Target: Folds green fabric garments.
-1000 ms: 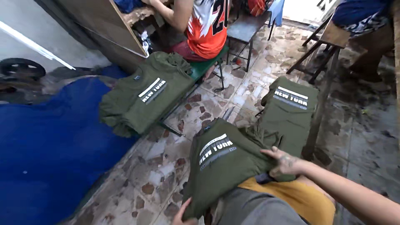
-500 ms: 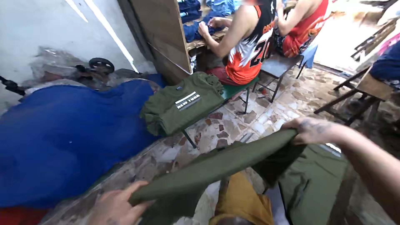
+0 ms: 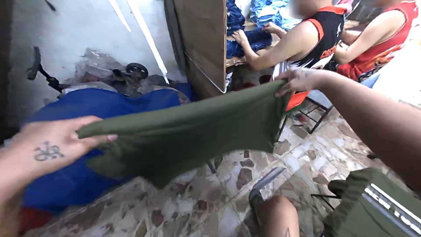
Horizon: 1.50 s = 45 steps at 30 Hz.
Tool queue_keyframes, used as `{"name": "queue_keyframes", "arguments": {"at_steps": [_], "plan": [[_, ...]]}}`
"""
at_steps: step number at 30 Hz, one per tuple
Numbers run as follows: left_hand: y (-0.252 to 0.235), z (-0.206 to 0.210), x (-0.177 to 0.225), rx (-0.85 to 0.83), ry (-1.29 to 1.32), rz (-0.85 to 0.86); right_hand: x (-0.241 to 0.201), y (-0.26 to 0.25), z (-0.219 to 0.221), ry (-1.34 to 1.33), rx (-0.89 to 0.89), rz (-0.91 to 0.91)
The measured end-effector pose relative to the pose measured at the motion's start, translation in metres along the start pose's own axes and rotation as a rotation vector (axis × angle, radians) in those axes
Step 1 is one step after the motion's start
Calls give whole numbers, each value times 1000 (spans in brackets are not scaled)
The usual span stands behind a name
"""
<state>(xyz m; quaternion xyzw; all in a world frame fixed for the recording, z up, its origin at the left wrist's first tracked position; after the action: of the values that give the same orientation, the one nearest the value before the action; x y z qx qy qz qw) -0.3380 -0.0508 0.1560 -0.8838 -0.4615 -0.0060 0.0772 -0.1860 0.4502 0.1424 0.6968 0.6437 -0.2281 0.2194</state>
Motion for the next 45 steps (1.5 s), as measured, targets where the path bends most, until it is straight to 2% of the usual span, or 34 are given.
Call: {"name": "queue_keyframes", "arguments": {"at_steps": [2, 4, 6, 8, 10, 13, 15, 16, 18, 21, 23, 25, 27, 30, 32, 35, 37, 40, 42, 45], "plan": [[-12, -9, -4, 219, -49, 37, -1, -21, -17, 92, 150, -111], [-17, 9, -4, 437, -95, 63, 7, -35, -22, 161, 319, -185], [-21, 54, 8, 601, -202, 79, 34, -47, -7, 211, 465, -241], [-24, 114, 31, 651, -223, 90, 78, -60, 27, 254, 557, -207], [-30, 197, 42, 503, -135, 17, 137, -70, 86, 274, 503, 4], [-27, 341, 39, 87, 8, -188, 219, -47, 200, 195, 80, 394], [-16, 402, 31, -56, 78, -297, 242, -10, 255, 91, -79, 493], [-15, 418, 30, -45, 122, -323, 251, 11, 274, 54, -111, 523], [-21, 425, 33, 21, 155, -331, 267, 51, 300, -13, -138, 594], [-40, 412, 39, -20, 128, -352, 286, 105, 329, -112, -133, 691], [-47, 388, 42, 22, 118, -313, 286, 140, 337, -201, -67, 705], [-44, 361, 49, 180, 113, -221, 276, 182, 334, -271, 43, 690], [-34, 357, 54, 278, 82, -157, 264, 230, 323, -282, 214, 646], [-9, 405, 44, -59, 99, -297, 236, 314, 307, -227, 518, 596], [2, 406, 58, -25, 171, -374, 214, 363, 299, -194, 641, 615], [34, 390, 120, 207, 295, -337, 182, 438, 304, -109, 778, 709], [59, 393, 192, 195, 449, -237, 174, 489, 316, -81, 832, 811], [102, 394, 341, -40, 705, 55, 170, 562, 343, -163, 830, 1081], [145, 390, 445, -247, 826, 352, 168, 601, 356, -264, 770, 1261], [225, 386, 578, -637, 683, 816, 174, 652, 377, -358, 732, 1450]]}}
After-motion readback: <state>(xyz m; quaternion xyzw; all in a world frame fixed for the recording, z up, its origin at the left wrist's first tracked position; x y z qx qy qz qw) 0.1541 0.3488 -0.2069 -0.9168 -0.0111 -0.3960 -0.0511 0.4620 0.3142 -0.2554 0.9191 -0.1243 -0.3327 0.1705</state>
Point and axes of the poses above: each hand's wrist, its own y-axis away from the middle knuckle, its own z-axis out of the palm, x = y × z, the point moved 9 cm from there along -y, towards the middle knuckle, and after that the axes turned 4 degrees about -y, right-handed, at the moved point
